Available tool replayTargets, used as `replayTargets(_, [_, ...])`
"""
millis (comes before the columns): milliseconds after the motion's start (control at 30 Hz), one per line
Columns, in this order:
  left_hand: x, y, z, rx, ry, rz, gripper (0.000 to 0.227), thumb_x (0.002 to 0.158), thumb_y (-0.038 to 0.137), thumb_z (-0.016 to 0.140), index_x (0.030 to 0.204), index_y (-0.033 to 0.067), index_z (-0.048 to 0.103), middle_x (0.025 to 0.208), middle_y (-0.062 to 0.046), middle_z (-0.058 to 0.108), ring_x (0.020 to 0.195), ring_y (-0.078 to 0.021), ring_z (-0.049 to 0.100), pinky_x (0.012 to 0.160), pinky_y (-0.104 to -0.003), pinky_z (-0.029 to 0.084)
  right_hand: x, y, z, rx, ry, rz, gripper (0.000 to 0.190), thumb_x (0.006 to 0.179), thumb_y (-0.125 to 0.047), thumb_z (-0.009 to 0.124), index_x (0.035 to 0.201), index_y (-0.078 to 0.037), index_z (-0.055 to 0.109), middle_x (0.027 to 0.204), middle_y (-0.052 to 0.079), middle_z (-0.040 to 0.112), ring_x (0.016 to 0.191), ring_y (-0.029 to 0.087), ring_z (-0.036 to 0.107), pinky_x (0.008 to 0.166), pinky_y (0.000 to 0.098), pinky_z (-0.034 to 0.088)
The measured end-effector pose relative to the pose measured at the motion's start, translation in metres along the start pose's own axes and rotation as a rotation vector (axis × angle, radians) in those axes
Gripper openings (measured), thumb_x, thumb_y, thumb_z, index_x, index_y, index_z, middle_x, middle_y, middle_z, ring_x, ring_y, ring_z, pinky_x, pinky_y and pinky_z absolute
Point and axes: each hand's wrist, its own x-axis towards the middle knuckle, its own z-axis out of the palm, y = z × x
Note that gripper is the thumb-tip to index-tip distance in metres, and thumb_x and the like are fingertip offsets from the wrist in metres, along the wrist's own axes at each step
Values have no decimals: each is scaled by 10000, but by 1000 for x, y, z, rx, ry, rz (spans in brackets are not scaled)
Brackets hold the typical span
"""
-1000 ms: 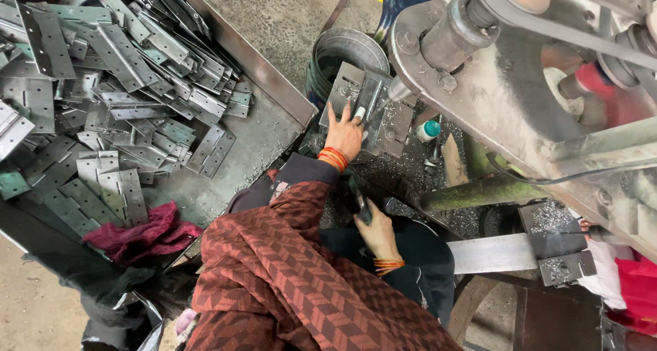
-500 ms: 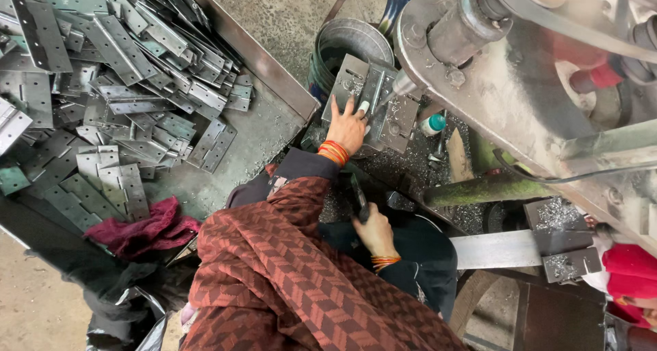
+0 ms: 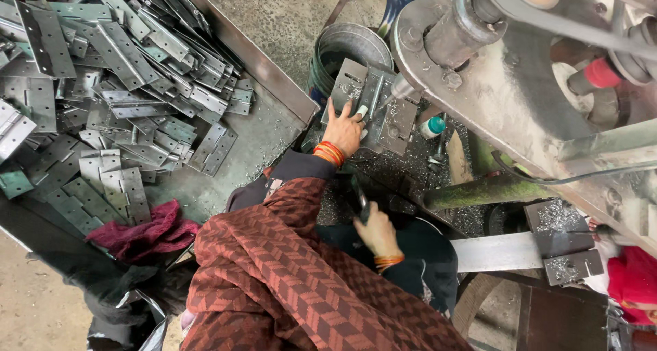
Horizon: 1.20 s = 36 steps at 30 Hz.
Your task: The person operates a manual punching machine to process metal hinge components. They pick up a hinge from a bin, place it under the press, and activate the machine with a foot pedal. The processed hinge is then placed into a separate bin.
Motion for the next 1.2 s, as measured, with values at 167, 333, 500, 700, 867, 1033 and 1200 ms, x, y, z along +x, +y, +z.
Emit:
replayTargets(167, [-7, 2, 3, -22, 38, -9, 344, 958, 280, 538, 1178, 131, 756, 1353, -20, 627, 1480, -350, 327, 1151, -791, 79, -4, 25, 50, 137, 131, -86, 653, 858, -406, 706, 1397, -98, 504, 1079, 264, 716, 994, 472, 691, 829, 538, 563])
replayTargets(333, [-5, 10, -3, -28, 22, -42, 378, 938, 288, 543, 1222, 128, 734, 1334, -33, 602, 1503, -366, 277, 1148, -804, 55, 22, 36, 47, 122, 25, -116, 720, 828, -366, 723, 1428, -76, 450, 1034, 295, 714, 986, 494, 685, 839, 539, 565])
replayTargets(500, [-8, 11, -1, -10, 64, -34, 344, 925, 256, 542, 1176, 134, 743, 1418, -32, 589, 1491, -356, 282, 1144, -796, 51, 13, 32, 55, 80, -9, -4, 619, 862, -402, 730, 1352, -87, 522, 1031, 275, 726, 984, 483, 698, 820, 545, 577])
replayTargets(700, [-9, 7, -1, -45, 5, -44, 385, 943, 274, 553, 1260, 138, 724, 1369, -21, 604, 1525, -362, 274, 1179, -784, 49, 8, 34, 79, 199, 133, -57, 675, 838, -407, 767, 1369, -78, 512, 1026, 275, 721, 968, 476, 693, 813, 546, 573])
replayTargets(867, [-9, 7, -4, -38, 71, -37, 405, 860, 270, 588, 1215, 141, 732, 1437, -23, 580, 1501, -366, 271, 1144, -785, 47, 9, 33, 79, 188, 110, -48, 718, 804, -342, 783, 1390, -65, 475, 990, 275, 717, 943, 477, 695, 807, 551, 577])
replayTargets(1033, [-7, 6, -5, -15, -37, -40, 385, 906, 265, 574, 1236, 150, 734, 1416, -4, 585, 1533, -361, 239, 1165, -794, 36, 12, 17, 31, 114, 2, -64, 575, 826, -341, 750, 1270, -52, 527, 944, 278, 724, 923, 483, 705, 807, 551, 587])
replayTargets(1200, [12, 1, -3, 19, -19, -65, 346, 972, 320, 535, 1171, 140, 753, 1409, -4, 601, 1542, -366, 209, 1155, -789, 29, 23, -1, -28, 8, -110, -68, 562, 855, -421, 712, 1277, -81, 563, 951, 273, 727, 925, 472, 710, 818, 556, 577])
